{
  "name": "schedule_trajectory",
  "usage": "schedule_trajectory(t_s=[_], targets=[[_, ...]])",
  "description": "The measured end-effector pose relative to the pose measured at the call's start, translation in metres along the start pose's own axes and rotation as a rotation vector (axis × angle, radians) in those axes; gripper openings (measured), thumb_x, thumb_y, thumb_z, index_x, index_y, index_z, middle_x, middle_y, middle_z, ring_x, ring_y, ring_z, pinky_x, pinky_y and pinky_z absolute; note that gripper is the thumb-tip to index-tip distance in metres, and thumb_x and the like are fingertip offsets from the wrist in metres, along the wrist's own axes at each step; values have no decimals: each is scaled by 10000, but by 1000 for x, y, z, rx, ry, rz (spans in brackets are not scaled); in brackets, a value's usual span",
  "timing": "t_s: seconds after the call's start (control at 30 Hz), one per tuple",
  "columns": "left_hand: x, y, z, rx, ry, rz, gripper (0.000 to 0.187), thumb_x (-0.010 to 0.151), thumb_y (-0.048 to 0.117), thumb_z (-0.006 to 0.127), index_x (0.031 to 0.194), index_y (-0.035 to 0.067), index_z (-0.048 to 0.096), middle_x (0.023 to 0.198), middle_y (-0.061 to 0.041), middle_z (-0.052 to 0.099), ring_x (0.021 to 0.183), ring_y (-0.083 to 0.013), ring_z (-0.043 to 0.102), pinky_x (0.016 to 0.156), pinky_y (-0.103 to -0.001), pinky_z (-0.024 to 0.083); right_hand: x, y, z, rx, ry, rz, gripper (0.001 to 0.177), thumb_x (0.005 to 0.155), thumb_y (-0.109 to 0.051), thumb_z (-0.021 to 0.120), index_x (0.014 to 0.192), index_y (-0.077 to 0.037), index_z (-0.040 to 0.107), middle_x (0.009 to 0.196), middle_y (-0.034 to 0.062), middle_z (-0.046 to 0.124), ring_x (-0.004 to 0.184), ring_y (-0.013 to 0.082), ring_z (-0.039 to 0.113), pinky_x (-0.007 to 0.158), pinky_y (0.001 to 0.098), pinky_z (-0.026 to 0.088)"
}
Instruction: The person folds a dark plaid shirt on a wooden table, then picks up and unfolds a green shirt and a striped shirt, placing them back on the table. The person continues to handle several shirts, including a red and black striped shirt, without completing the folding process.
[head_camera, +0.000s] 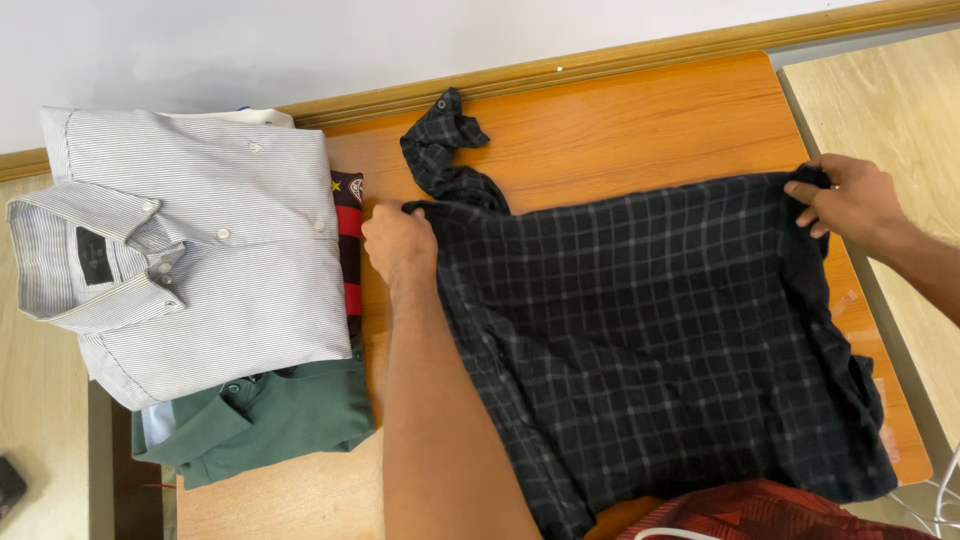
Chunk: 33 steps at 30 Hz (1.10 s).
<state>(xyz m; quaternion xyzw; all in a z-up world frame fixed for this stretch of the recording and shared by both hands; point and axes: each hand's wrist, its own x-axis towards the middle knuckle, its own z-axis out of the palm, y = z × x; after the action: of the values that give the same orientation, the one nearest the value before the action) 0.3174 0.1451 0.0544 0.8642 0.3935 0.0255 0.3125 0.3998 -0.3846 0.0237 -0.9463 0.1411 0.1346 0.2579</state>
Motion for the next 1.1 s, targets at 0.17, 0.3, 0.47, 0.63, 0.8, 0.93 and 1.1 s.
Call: schedule_trajectory(t_s=[0.17,0.3,0.47,0.63,0.8,0.93,1.1], targets=[[0,20,-8,-123,26,-15,235,921,262,711,1095,113,762,1093,-188,731,1017,-376,707,872,-481,574,7,7,-12,289,38,-140,292,1058,-18,618,1312,125,608,1138,222,700,973,265,721,876,340,604],[-13,10,-11,-322,-21,-75,203,944,218,677,1079,101,773,935,-154,769,826,-295,777,782,-418,607,-2,29,-15,295,36,-149,275,1023,-3,653,1270,118,646,1127,211,713,1055,236,709,917,324,568],[-53,-45,-14,-513,-15,205,207,889,151,742,1067,49,767,808,-125,771,717,-198,720,709,-328,558,-28,79,-15,150,-16,-33,270,982,-50,716,1241,23,737,1104,194,745,1089,323,696,937,422,520],[-128,-145,-35,-225,-310,135,206,807,63,719,987,87,817,911,-108,795,832,-226,762,767,-350,585,-26,150,-17,-644,-567,90,356,896,-316,823,1241,-251,770,1135,38,871,1097,241,792,1030,380,594],[-143,-185,-47,-7,-399,102,266,728,-45,662,881,87,834,1057,-87,771,964,-256,762,879,-373,622,-20,174,-14,-622,-564,191,468,812,-304,905,1247,-204,762,1231,2,789,1192,197,732,1036,427,664],[-139,-170,-53,40,-191,52,236,862,58,656,1064,94,772,1168,-120,719,1072,-320,703,947,-428,578,-32,136,-12,-703,-211,50,456,896,-403,813,1293,-188,755,1256,38,827,1194,251,756,1115,413,586],[-131,-125,-41,135,-93,69,520,870,251,764,1329,107,569,1407,-162,500,1291,-368,509,1015,-484,496,-67,78,9,-568,-152,-227,626,861,-422,774,1423,-234,573,1469,34,595,1360,270,573,1161,460,465]])
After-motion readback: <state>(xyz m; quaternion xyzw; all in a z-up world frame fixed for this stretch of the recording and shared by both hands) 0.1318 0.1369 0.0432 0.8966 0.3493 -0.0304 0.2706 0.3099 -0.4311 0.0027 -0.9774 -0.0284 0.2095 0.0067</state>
